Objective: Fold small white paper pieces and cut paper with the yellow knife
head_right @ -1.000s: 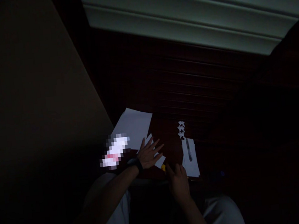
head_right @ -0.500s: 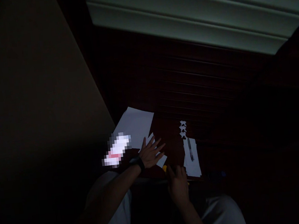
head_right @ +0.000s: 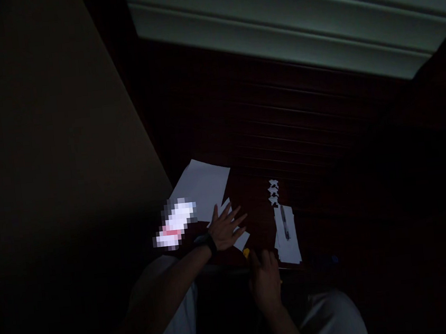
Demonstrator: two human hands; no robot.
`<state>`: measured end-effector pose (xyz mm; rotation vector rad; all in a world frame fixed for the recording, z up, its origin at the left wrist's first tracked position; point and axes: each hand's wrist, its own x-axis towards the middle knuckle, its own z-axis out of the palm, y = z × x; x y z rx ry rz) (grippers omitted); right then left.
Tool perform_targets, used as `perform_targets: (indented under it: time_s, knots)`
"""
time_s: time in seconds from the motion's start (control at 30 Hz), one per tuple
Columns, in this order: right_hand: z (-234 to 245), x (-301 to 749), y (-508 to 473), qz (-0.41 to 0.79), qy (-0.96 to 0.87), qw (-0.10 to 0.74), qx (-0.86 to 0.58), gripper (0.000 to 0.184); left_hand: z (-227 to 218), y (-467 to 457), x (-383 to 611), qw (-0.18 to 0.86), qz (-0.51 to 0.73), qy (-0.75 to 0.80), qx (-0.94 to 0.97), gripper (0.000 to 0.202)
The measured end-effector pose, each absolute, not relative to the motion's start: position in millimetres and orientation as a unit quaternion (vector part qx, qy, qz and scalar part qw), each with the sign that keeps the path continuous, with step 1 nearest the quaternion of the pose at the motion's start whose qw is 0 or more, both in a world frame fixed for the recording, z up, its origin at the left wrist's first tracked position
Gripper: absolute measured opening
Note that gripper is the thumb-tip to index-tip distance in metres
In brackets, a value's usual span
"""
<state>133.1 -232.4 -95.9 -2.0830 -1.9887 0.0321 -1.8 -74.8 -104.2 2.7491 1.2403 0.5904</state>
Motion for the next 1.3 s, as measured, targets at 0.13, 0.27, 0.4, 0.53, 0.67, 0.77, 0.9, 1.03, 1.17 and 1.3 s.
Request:
perform_targets:
  time_s: [0.13, 0.27, 0.4, 0.53, 0.67, 0.77, 0.9, 1.03, 1.17, 1.3]
  knots:
    - [-98, 131, -238, 0.002, -0.685, 0.120, -0.718, 0.054, -103, -75, -2, 0.032, 0.193, 0.406, 0.893, 0.049]
    - [-97, 130, -238, -0.004, -0.679, 0.114, -0.725, 0.056, -104, -75, -2, 0.034, 0.191, 0.403, 0.894, 0.049]
    - [-93, 132, -233, 0.005, -0.686, 0.124, -0.717, 0.057, -105, -76, -1, 0.034, 0.194, 0.408, 0.892, 0.049]
    - [-92, 132, -233, 0.015, -0.692, 0.146, -0.707, 0.056, -102, -77, -1, 0.039, 0.190, 0.412, 0.890, 0.048]
    - [-94, 130, -236, 0.005, -0.690, 0.155, -0.707, 0.054, -98, -78, -1, 0.042, 0.186, 0.414, 0.890, 0.048]
    - [-95, 128, -236, 0.006, -0.689, 0.151, -0.708, 0.056, -98, -78, -1, 0.040, 0.188, 0.414, 0.890, 0.049]
    - [-93, 125, -235, 0.014, -0.685, 0.148, -0.713, 0.054, -99, -78, -1, 0.039, 0.186, 0.414, 0.890, 0.048]
    - [-93, 122, -236, 0.014, -0.689, 0.144, -0.710, 0.050, -100, -77, -1, 0.038, 0.182, 0.413, 0.892, 0.049]
    - [-94, 120, -234, 0.007, -0.684, 0.144, -0.715, 0.047, -99, -77, 0, 0.041, 0.182, 0.413, 0.892, 0.049]
    - [-93, 117, -233, 0.002, -0.686, 0.145, -0.713, 0.052, -100, -77, 0, 0.042, 0.181, 0.416, 0.890, 0.048]
